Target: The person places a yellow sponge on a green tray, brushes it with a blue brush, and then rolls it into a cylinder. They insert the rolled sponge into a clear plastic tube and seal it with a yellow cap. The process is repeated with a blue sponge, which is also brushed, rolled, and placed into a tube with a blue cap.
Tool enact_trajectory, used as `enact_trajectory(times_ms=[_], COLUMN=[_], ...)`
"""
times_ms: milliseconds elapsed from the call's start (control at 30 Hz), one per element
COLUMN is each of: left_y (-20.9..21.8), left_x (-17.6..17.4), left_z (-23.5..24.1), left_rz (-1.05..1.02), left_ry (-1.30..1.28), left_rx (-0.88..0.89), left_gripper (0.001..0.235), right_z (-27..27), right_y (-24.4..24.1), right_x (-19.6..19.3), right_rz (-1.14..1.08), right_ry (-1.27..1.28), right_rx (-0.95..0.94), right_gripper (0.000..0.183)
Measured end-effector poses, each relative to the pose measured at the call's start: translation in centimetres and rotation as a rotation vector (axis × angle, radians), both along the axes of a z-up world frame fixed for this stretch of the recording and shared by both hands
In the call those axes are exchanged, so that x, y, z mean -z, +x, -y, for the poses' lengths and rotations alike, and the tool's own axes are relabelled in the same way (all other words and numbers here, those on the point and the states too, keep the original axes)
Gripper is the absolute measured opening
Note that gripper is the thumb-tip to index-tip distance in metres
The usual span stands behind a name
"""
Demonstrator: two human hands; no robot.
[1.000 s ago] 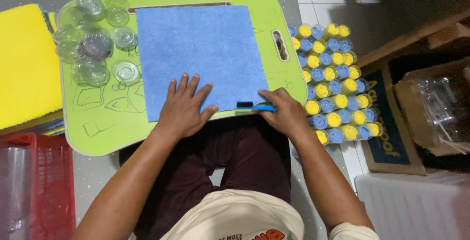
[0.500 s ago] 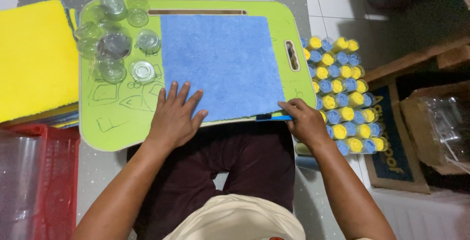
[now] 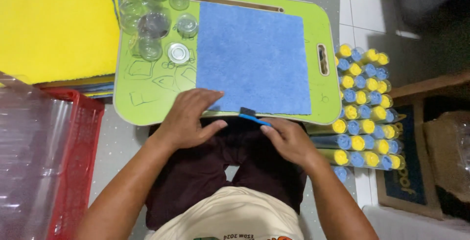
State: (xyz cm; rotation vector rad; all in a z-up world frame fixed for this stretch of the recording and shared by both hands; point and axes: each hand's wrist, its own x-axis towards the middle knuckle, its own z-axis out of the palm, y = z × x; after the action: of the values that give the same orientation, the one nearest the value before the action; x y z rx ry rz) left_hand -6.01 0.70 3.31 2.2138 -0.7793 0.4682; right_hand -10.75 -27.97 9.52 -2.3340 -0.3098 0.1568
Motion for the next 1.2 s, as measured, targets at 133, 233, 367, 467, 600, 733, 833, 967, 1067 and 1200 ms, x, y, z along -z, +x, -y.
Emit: enact_trajectory(times_ms=[133, 233, 367, 467, 600, 733, 833, 967, 1067, 1200], left_y=[-1.2, -0.6, 0.5, 1.1, 1.2, 1.2, 0.4, 0.4, 0.3, 0.4], left_x=[-3.4, -3.2, -3.2, -2.9, -1.7, 0.5, 0.6, 0.9, 0.8, 0.9], left_z=[0.2, -1.2, -2.9, -2.8, -3.0, -4.5, -4.5, -3.9, -3.7, -3.3], left_rz=[-0.150, -0.269, -0.418, -0.486, -0.410, -0.242, -0.153, -0.246, -0.210, -0.103], left_ry=[-0.246, -0.301, -0.299, -0.271, -0.164, 0.074, 0.247, 0.412, 0.415, 0.422], left_rx=[0.236, 0.231, 0.097, 0.020, -0.117, -0.219, -0.201, -0.206, -0.226, -0.259], left_gripper=[0.050, 0.018, 0.023, 0.029, 0.039, 0.042, 0.038, 0.046, 0.042, 0.037], right_z=[-4.1, -5.1, -6.9, -8.3, -8.7, -9.1, -8.9, -8.0, -6.6, -2.5], right_y=[-0.3, -0.6, -0.9, -1.0, -0.6, -0.3, -0.6, -0.8, -1.3, -2.3], right_x=[2.0, 3.5, 1.8, 1.7, 4.0, 4.4, 5.3, 5.7, 5.3, 4.5], right_rz=[-0.112, -0.141, 0.052, 0.140, 0.144, 0.113, 0.079, 0.034, 0.004, -0.062], right_ry=[0.199, 0.266, 0.093, 0.012, -0.064, 0.006, 0.052, -0.060, -0.067, -0.085], right_rx=[-0.162, -0.151, -0.110, -0.114, -0.141, -0.092, -0.065, -0.071, -0.020, 0.136], right_gripper=[0.032, 0.039, 0.041, 0.044, 0.049, 0.051, 0.048, 0.049, 0.048, 0.049])
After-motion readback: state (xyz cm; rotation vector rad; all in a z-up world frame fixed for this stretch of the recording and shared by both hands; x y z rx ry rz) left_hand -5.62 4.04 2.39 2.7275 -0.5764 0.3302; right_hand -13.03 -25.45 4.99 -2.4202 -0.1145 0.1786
